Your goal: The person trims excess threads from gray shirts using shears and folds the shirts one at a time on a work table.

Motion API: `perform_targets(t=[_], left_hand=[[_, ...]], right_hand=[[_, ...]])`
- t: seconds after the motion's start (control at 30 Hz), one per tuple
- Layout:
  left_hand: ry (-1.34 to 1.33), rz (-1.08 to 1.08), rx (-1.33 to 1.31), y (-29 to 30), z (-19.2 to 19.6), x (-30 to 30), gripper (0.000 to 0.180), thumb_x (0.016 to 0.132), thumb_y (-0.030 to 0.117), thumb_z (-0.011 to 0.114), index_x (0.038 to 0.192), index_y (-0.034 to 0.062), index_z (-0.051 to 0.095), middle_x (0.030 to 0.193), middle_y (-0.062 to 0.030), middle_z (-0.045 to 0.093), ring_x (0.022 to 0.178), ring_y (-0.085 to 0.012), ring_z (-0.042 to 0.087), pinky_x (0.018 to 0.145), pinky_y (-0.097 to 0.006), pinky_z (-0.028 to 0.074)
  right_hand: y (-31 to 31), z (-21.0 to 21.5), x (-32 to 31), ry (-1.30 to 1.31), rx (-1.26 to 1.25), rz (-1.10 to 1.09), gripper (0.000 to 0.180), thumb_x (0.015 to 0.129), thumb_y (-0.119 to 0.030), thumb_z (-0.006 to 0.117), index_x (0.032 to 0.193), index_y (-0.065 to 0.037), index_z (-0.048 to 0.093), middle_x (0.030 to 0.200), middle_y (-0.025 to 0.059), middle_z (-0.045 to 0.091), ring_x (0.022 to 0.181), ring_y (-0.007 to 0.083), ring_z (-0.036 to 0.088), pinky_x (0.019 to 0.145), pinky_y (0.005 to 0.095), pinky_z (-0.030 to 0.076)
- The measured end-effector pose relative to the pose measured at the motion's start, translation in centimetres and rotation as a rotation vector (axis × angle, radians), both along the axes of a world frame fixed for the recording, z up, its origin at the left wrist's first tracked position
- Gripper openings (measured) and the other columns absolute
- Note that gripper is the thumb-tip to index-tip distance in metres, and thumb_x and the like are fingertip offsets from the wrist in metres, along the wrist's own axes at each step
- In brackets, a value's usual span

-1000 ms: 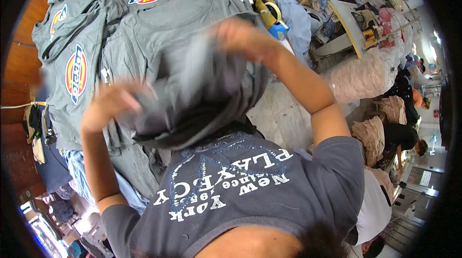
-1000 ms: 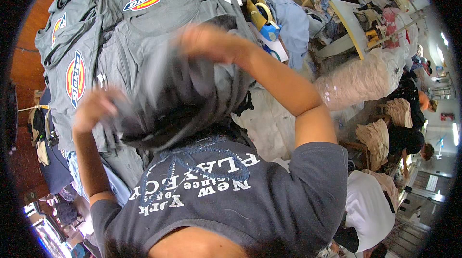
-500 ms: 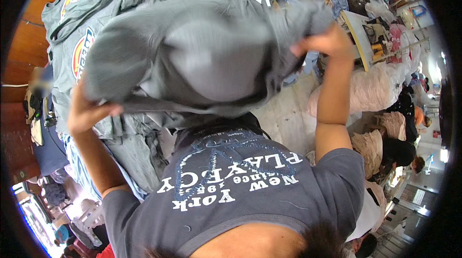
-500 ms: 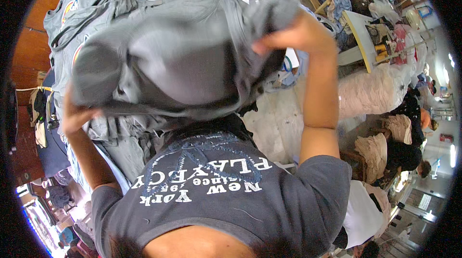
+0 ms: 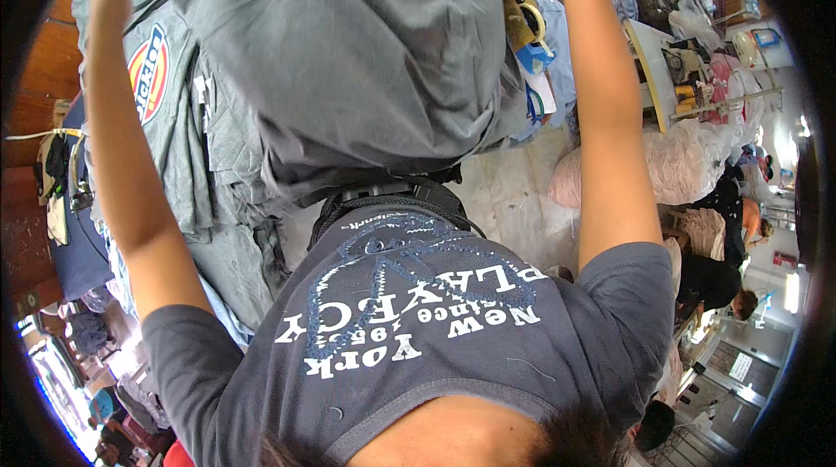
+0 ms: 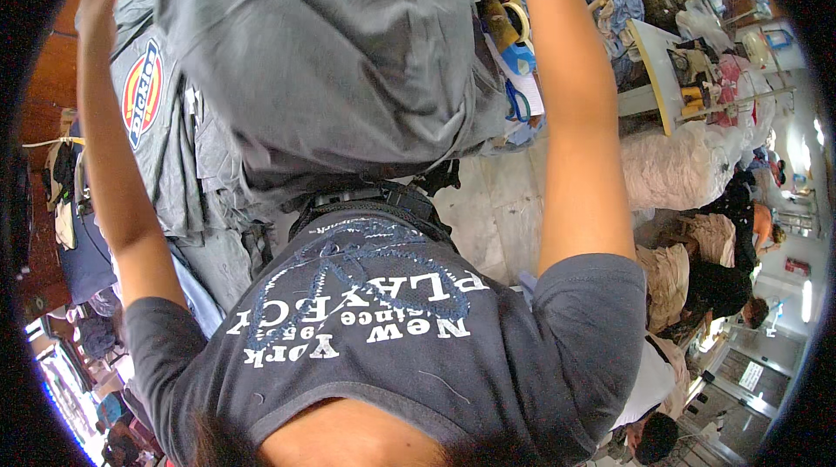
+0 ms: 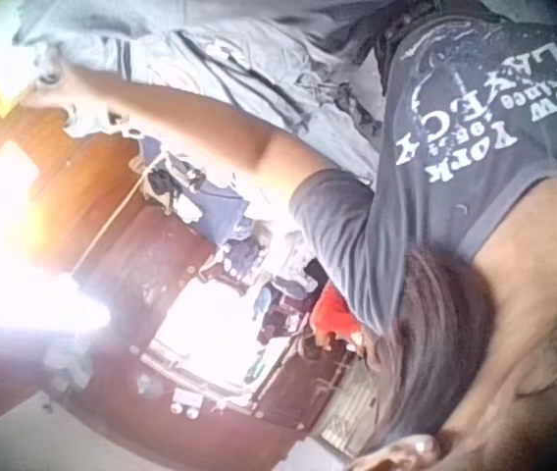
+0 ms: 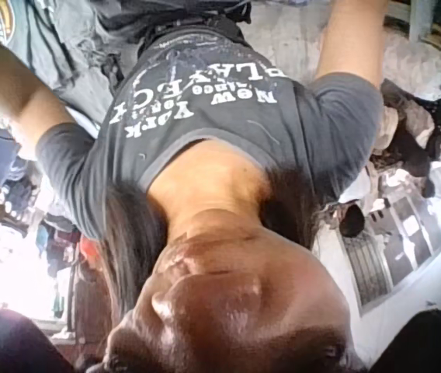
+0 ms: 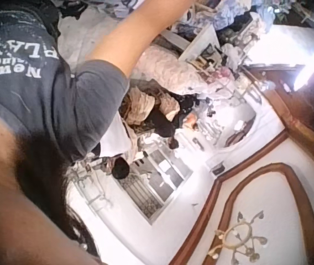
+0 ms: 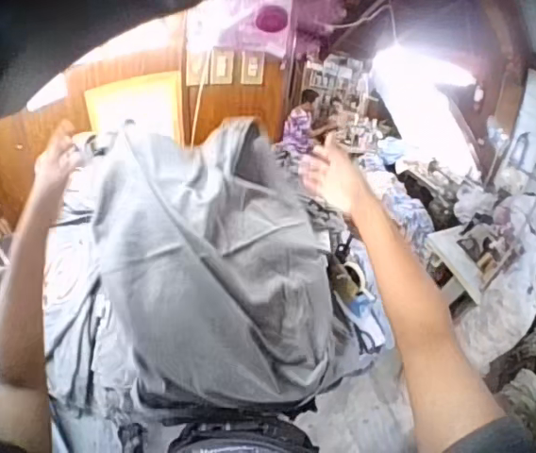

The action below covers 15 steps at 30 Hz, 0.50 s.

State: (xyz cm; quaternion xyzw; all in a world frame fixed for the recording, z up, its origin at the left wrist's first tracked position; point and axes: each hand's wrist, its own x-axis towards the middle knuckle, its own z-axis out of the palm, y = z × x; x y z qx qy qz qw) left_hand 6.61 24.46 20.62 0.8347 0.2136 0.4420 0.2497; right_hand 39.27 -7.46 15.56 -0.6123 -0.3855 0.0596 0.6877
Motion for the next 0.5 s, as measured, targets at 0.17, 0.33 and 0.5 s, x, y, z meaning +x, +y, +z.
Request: perform_targets(t=[0.17,0.33,0.5], left_hand=[[0.44,-0.366,0.384,-11.7,-15.8,-8.5,0.04,0.062,0.02,0.073,0.098,0.0098,0.059,0.11,-0.0103,0.05,0.109,-0.0266,0.042,0.094,-0.042,0.028],[0.716,-0.404,0.279,-17.5,-19.5,-14.4,0.038,0.058,0.013,0.07,0.094,0.0114,0.058,0.101,-0.0062,0.048,0.1,-0.0277,0.043,0.088,-0.039,0.033],[0.836,-0.367,0.315,-18.1,-17.5,-13.0,0.031,0.057,0.005,0.066,0.085,0.01,0.055,0.097,-0.0061,0.046,0.098,-0.0261,0.043,0.084,-0.037,0.036]], right_hand=[[-10.9,-9.4,-9.5,-0.034,-0.637,0.61,0.017,0.076,-0.018,0.064,0.084,-0.004,0.058,0.075,-0.0009,0.057,0.072,0.0085,0.054,0.069,0.0229,0.043],[-15.4,-14.6,-15.9,-0.697,-0.806,0.513,0.021,0.064,-0.016,0.068,0.081,-0.009,0.058,0.096,0.0035,0.051,0.094,0.0231,0.047,0.081,0.0319,0.037],[-15.2,-13.1,-14.9,-0.491,-0.727,0.347,0.011,0.065,-0.003,0.059,0.072,-0.004,0.051,0.078,0.0074,0.051,0.083,0.0224,0.05,0.073,0.0298,0.039]])
